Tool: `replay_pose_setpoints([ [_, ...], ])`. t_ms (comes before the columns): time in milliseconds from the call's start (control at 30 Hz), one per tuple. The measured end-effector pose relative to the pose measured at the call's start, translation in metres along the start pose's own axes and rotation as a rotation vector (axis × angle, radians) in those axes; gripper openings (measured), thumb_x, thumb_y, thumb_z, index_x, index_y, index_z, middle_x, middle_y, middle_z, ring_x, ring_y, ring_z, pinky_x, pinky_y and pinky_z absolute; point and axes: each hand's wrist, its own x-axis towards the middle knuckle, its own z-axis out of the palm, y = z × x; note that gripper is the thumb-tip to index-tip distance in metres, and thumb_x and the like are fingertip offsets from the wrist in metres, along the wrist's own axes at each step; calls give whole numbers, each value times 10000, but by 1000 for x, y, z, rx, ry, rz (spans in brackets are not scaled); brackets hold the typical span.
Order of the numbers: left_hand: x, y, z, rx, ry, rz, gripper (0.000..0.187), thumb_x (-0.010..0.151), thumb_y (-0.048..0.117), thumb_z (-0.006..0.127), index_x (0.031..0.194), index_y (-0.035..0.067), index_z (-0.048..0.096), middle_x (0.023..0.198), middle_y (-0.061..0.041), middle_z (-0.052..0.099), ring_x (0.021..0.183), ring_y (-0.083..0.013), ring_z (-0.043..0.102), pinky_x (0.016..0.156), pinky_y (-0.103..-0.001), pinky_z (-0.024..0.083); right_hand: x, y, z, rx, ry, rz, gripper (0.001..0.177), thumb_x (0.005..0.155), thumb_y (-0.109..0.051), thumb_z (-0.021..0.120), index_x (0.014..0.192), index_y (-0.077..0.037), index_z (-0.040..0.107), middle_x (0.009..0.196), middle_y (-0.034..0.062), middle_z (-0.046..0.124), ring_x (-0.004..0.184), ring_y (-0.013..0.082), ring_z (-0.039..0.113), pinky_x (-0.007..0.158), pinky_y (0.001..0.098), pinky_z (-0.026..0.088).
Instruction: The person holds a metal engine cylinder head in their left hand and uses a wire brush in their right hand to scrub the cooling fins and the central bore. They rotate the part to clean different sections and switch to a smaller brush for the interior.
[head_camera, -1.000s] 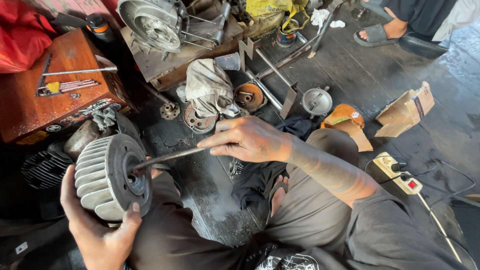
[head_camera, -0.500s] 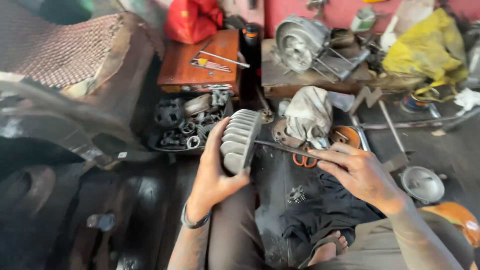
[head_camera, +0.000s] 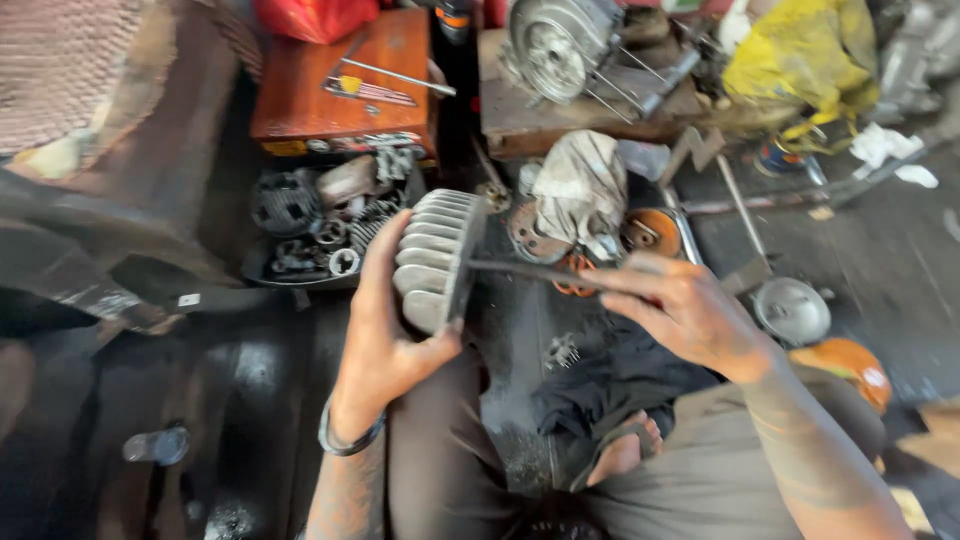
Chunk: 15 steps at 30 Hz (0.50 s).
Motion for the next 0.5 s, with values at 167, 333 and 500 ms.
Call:
replay_pose_setpoints([
  [167, 3, 7, -4, 10, -5, -70, 956, 648, 50, 666, 1526, -52, 304, 1467, -263, 534, 1273, -339, 596, 1078, -396, 474, 3, -5, 1, 75, -87, -26, 308, 939, -135, 660, 1236, -86, 723, 952, 55, 696, 667, 188, 600, 645, 321, 475],
  [333, -3, 0, -7, 53, -46, -32, 989, 651, -13, 629, 1555, -92, 236, 1509, -344, 432, 1333, -433, 491, 1151, -472, 380, 0, -5, -3, 4, 47, -111, 287, 967, -145, 687, 1250, -106, 714, 956, 68, 663, 644, 216, 596, 624, 351, 461],
  [500, -7, -9, -8, -14, -71, -7, 994, 667, -70, 555, 1577, -81, 154, 1584, -383, 303, 1438, -498, 391, 1231, -525, 321, -2, -1, 4, 32, 6, -108, 279, 978, -155, 676, 1250, -116, 725, 820, 3, 647, 572, 145, 554, 576, 303, 446],
])
